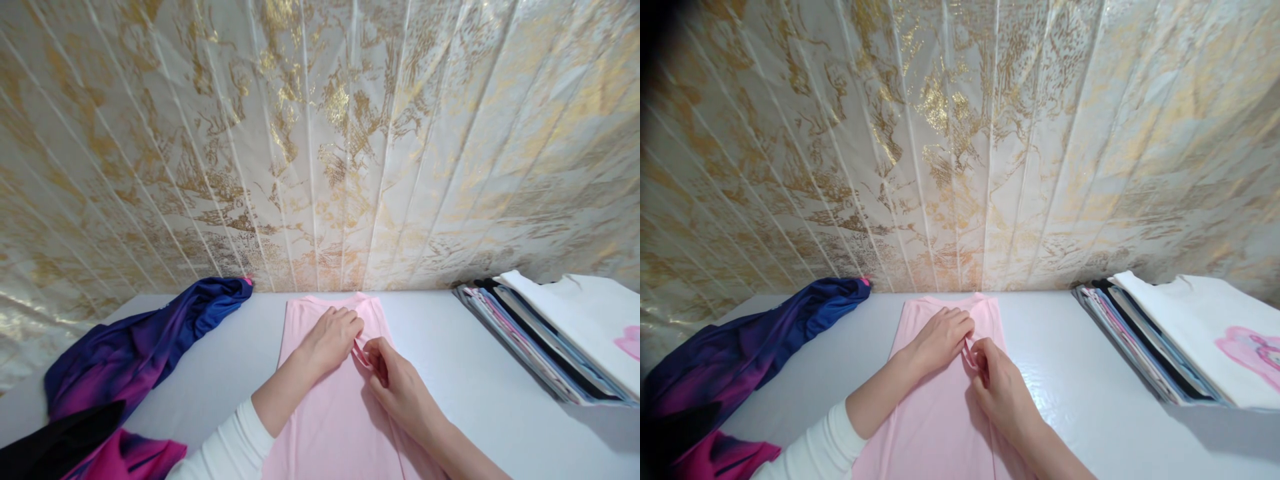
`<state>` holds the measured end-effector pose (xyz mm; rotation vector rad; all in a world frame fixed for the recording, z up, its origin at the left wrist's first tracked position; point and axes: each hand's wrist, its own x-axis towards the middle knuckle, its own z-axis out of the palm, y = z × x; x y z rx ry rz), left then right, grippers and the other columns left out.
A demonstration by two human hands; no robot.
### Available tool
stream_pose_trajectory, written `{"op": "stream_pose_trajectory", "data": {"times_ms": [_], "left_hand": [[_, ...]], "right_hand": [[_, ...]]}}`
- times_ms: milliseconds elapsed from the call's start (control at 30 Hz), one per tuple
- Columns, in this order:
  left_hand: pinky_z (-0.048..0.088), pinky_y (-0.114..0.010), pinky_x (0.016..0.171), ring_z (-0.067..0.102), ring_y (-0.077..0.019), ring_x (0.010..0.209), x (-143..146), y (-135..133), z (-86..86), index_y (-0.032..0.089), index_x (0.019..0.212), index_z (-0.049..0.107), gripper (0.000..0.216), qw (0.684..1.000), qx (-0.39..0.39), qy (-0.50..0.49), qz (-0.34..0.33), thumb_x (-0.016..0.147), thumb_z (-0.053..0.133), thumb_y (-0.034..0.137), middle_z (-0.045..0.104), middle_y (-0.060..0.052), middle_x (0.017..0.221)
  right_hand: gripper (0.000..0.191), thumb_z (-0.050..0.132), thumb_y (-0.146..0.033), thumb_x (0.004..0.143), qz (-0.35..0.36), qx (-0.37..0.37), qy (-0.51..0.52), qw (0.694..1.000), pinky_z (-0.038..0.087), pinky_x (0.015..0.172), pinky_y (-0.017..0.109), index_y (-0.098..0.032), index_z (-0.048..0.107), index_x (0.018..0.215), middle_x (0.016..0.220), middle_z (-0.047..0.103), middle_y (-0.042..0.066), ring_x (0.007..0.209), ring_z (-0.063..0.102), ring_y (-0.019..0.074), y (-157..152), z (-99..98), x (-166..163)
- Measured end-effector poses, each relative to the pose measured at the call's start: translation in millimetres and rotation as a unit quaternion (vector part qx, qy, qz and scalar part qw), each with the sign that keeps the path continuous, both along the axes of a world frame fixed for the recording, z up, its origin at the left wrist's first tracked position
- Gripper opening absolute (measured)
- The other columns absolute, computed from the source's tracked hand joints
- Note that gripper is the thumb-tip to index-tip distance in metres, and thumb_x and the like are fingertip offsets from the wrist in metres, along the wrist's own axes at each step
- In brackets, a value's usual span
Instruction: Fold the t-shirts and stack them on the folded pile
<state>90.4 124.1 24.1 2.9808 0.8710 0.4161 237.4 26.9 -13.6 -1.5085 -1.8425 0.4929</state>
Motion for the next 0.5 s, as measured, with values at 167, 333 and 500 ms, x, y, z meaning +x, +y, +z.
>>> {"op": "stream_pose_trajectory", "data": {"times_ms": [167, 333, 500], "left_hand": [[0.037, -0.031, 0.076, 0.052, -0.0194, 0.087, -9, 11, -3.6, 0.019, 0.087, 0.056, 0.021, 0.999, 0.014, -0.009, 0.032, 0.091, 0.045, 0.002, 0.060, -0.003, 0.094], [0.036, -0.030, 0.074, 0.051, -0.0188, 0.084, -17, 22, -7.4, 0.019, 0.086, 0.058, 0.021, 0.999, 0.010, -0.014, 0.041, 0.091, 0.046, 0.002, 0.060, -0.002, 0.090], [0.036, -0.031, 0.077, 0.051, -0.0189, 0.087, -18, 24, -7.3, 0.020, 0.080, 0.062, 0.023, 0.999, -0.003, -0.006, 0.033, 0.091, 0.049, 0.005, 0.062, -0.001, 0.085]], "right_hand": [[0.026, 0.042, -0.006, 0.071, 0.000, -0.014, 0.004, 1.000, 0.038, 0.063, 0.026, -0.022, 0.044, 0.090, 0.076, 0.054, -0.002, 0.067, 0.050, 0.0147, 0, 4.0, -1], [0.035, 0.042, -0.005, 0.072, -0.004, -0.029, -0.006, 1.000, 0.039, 0.065, 0.027, -0.020, 0.050, 0.103, 0.077, 0.056, -0.002, 0.068, 0.052, 0.0156, -2, 5.6, -1], [0.033, 0.042, -0.003, 0.070, 0.009, -0.015, -0.037, 0.999, 0.039, 0.068, 0.028, -0.020, 0.058, 0.094, 0.079, 0.058, 0.001, 0.072, 0.053, 0.0164, -3, 10.5, -2]]}}
